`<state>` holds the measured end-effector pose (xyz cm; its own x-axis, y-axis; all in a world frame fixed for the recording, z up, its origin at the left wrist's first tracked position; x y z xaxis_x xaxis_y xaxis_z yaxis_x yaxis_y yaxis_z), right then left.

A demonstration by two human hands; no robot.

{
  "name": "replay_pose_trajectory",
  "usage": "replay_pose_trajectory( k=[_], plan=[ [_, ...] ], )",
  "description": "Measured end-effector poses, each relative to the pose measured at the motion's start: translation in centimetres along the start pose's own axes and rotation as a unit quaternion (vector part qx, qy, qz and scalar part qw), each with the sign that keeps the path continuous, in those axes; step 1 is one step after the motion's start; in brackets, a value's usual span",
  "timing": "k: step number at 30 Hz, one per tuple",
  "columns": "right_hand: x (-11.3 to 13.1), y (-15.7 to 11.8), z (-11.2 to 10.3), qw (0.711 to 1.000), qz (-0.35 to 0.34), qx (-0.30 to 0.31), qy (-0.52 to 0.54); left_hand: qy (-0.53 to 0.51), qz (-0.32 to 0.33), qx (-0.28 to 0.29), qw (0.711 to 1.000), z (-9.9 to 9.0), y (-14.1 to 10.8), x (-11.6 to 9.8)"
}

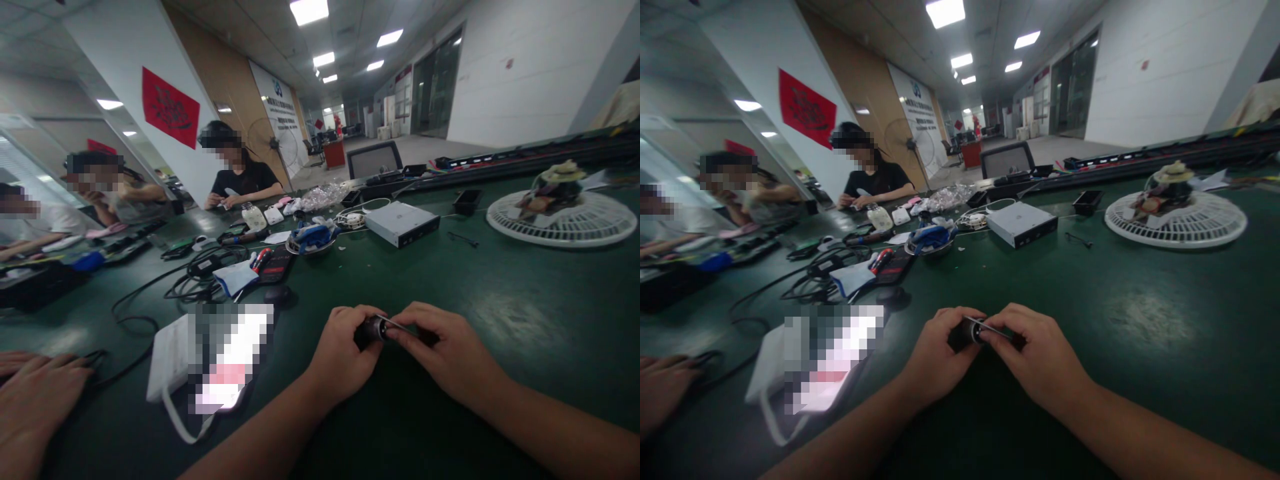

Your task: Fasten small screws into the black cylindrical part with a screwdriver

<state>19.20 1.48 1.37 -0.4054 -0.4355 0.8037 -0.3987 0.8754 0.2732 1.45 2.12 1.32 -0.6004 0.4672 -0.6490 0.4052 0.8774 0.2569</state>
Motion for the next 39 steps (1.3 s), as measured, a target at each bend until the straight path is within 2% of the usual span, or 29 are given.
replay_pose_trajectory(
  k=[5, 8, 11, 15, 23, 26, 33, 39],
  plan=[
    [-0.7, -0.1, 0.0, 0.997, 0.075, -0.019, -0.004, 0.007, 0.049, 0.025, 0.998, 0.2, 0.0, -0.2],
    [-1.2, 0.1, 0.2, 0.993, 0.113, 0.006, 0.03, 0.006, 0.058, 0.02, 0.998, 0.2, 0.1, -0.2],
    [-1.6, 0.4, 0.4, 0.989, 0.116, 0.03, 0.081, 0.007, 0.047, 0.021, 0.999, 0.1, 0.1, -0.1],
    [-1.8, 0.7, 0.3, 0.985, 0.126, 0.019, 0.117, 0.004, 0.017, 0.027, 0.999, 0.0, 0.1, -0.3],
    [-1.8, 0.6, 0.1, 0.985, 0.142, 0.002, 0.098, 0.005, 0.0, 0.033, 0.999, 0.0, 0.0, -0.2],
    [-1.8, 0.4, 0.1, 0.99, 0.123, -0.014, 0.07, 0.005, 0.002, 0.03, 1.0, 0.0, 0.0, -0.3],
    [-0.9, 0.2, 0.0, 0.999, 0.044, -0.01, -0.002, -0.004, -0.006, 0.012, 1.0, -0.1, 0.0, -0.5],
    [-0.7, 0.4, 0.2, 0.999, 0.036, 0.003, 0.011, 0.0, -0.023, 0.002, 1.0, 0.0, 0.0, -0.2]
  ],
)
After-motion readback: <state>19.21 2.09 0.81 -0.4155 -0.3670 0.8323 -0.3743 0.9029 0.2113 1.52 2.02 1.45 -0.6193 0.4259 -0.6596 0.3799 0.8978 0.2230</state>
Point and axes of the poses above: each hand's wrist, its own y-axis towards the middle knuckle, its own z-axis out of the palm, x = y × z, the point moved 3 cm from there along y, towards the middle knuckle, and after that the axes turned 5 degrees about x, right-handed, at the moved point
